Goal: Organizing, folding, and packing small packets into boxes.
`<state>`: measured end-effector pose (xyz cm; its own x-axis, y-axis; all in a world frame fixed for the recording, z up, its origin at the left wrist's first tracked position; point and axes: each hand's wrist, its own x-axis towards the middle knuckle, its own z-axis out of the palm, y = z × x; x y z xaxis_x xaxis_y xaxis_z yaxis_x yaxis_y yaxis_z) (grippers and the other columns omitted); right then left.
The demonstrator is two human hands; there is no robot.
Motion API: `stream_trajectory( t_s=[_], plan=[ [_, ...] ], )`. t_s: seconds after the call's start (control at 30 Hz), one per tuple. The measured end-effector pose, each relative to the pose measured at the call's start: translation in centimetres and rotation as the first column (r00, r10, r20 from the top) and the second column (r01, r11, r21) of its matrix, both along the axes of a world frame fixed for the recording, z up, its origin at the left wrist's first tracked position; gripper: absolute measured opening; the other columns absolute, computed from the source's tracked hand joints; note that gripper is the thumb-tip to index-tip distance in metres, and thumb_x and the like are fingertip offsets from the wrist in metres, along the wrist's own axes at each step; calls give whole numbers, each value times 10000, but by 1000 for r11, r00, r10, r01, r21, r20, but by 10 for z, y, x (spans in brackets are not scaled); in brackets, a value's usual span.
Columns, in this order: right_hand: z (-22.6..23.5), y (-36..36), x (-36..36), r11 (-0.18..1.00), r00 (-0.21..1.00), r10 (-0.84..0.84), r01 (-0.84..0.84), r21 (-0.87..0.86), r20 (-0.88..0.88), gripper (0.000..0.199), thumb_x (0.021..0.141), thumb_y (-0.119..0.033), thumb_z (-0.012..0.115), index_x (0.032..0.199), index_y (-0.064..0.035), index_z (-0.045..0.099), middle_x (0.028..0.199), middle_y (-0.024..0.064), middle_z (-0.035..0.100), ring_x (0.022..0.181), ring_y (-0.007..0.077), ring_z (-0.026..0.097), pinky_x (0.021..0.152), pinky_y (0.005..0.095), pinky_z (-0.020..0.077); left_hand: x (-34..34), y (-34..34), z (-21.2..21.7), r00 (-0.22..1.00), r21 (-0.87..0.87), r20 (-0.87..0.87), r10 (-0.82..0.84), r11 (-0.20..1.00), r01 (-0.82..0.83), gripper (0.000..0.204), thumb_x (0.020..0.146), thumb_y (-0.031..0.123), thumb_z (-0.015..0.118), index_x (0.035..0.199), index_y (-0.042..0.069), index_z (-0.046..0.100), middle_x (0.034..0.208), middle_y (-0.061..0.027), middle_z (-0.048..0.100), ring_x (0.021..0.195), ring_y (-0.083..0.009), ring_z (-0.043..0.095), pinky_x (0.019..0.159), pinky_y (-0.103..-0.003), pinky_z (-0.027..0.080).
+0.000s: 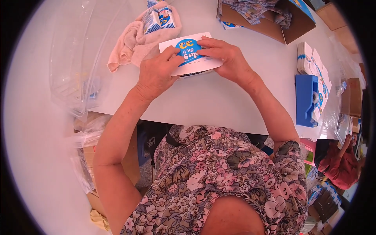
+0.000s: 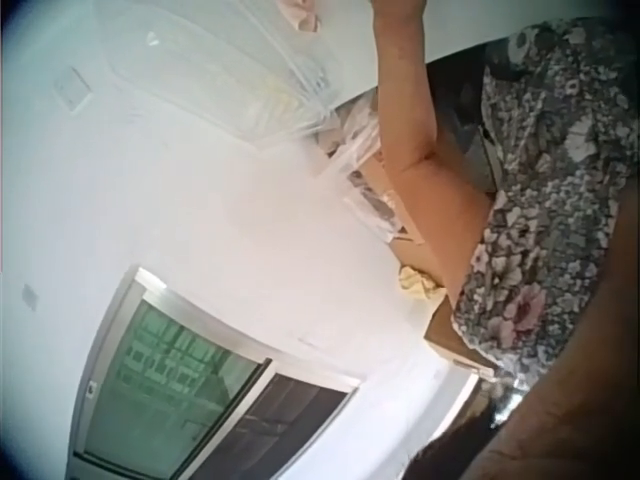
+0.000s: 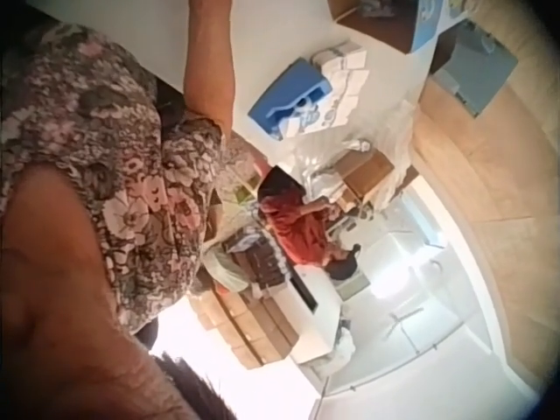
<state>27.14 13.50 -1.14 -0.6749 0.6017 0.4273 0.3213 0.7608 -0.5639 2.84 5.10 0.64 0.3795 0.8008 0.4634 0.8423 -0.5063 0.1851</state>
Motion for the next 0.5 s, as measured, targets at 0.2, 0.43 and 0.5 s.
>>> stream_trajectory(
  t_s=[0.2,0.43,0.5],
  plan=[
    [-8,-7,1,984,1000,-4,1,177,18,592,684,45,773,1250,-108,687,1381,85,608,1330,303,530,1104,394,457,-11,-6,-4,985,63,-76,-157,985,162,518,668,126,834,1157,194,676,1287,-20,628,1167,-291,630,781,-355,584],
    [16,11,18,916,962,274,-255,-310,18,587,788,-140,799,1348,-125,623,1502,81,494,1458,294,351,1200,439,320,-15,-11,-2,978,-7,23,-209,978,209,482,714,185,841,1172,198,689,1270,-24,657,1195,-297,629,857,-357,582],
    [10,8,11,980,975,177,-163,-112,135,637,787,-213,812,1371,-94,588,1501,68,494,1446,294,372,1189,432,343,-12,-7,-6,984,-17,79,-157,987,158,458,719,200,845,1150,170,695,1263,-34,663,1188,-287,638,843,-350,585]
  ],
)
